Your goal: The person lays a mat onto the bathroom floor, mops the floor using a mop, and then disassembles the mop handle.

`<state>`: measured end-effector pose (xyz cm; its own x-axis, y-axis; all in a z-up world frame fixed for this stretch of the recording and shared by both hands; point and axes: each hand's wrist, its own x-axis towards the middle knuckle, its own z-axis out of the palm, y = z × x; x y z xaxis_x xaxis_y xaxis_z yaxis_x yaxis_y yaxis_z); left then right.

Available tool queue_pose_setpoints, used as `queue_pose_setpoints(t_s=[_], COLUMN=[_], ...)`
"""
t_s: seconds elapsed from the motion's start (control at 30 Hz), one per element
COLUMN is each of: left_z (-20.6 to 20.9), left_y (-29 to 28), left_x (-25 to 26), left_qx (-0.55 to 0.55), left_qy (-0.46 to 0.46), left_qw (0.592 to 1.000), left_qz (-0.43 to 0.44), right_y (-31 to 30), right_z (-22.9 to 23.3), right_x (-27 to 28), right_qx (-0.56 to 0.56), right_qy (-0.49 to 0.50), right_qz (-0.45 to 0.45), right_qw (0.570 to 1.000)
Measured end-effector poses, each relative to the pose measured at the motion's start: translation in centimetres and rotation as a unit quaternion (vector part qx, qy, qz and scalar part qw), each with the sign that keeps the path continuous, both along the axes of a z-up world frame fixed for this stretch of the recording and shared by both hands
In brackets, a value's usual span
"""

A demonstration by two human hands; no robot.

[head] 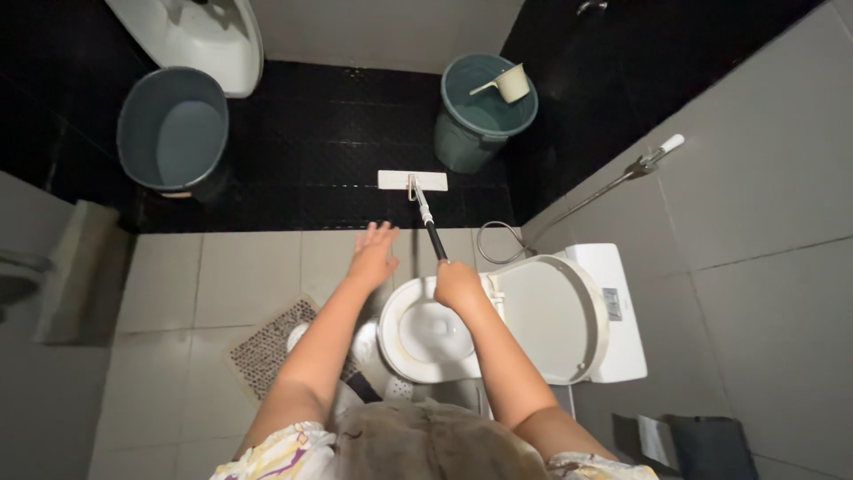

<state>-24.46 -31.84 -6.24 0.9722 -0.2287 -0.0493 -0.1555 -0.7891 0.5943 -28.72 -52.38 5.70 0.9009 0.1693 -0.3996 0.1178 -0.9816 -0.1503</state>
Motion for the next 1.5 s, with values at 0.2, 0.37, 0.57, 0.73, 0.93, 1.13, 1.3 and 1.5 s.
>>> queue_pose_setpoints(t_s=[0.2, 0.37, 0.57, 0.73, 0.93, 1.13, 1.3, 1.5], left_z=[0.7, 2.0, 2.6, 0.9, 4.8, 9.3, 11.3, 9.8], left_y=[-0.7, 1.5, 7.5, 10.8, 8.0, 1.0, -7.3, -20.7], left_x=[2.6, 6.2, 13.1, 18.6, 24.1, 29.2, 36.3, 44.2], left_qx=[-0.085, -0.107, -0.171, -0.257, -0.147, -0.152, -0.196, -0.194], left_qy=[-0.095, 0.009, -0.027, 0.267, 0.088, 0.049, 0.067, 0.129], left_qw=[0.964, 0.924, 0.903, 0.902, 0.941, 0.948, 0.941, 0.930], left_qz=[-0.233, -0.366, -0.392, -0.220, -0.292, -0.276, -0.269, -0.284], right_y=[6.0, 10.4, 16.0, 19.4, 12.6, 0.2, -11.7, -24.3], right_z=[4.2, 9.1, 11.8, 13.5, 10.1, -1.4, -7.8, -11.4], right_x=[-1.4, -0.5, 5.7, 9.4, 14.1, 19.6, 25.7, 32.5], right_qx=[0.058, 0.064, 0.144, 0.262, 0.558, 0.507, 0.448, 0.450], right_qy=[-0.023, -0.022, -0.063, -0.163, -0.024, -0.208, -0.353, -0.440], right_qz=[0.030, 0.026, -0.018, -0.092, -0.220, -0.410, -0.513, -0.564], right_qw=[0.998, 0.997, 0.987, 0.947, 0.800, 0.729, 0.641, 0.535])
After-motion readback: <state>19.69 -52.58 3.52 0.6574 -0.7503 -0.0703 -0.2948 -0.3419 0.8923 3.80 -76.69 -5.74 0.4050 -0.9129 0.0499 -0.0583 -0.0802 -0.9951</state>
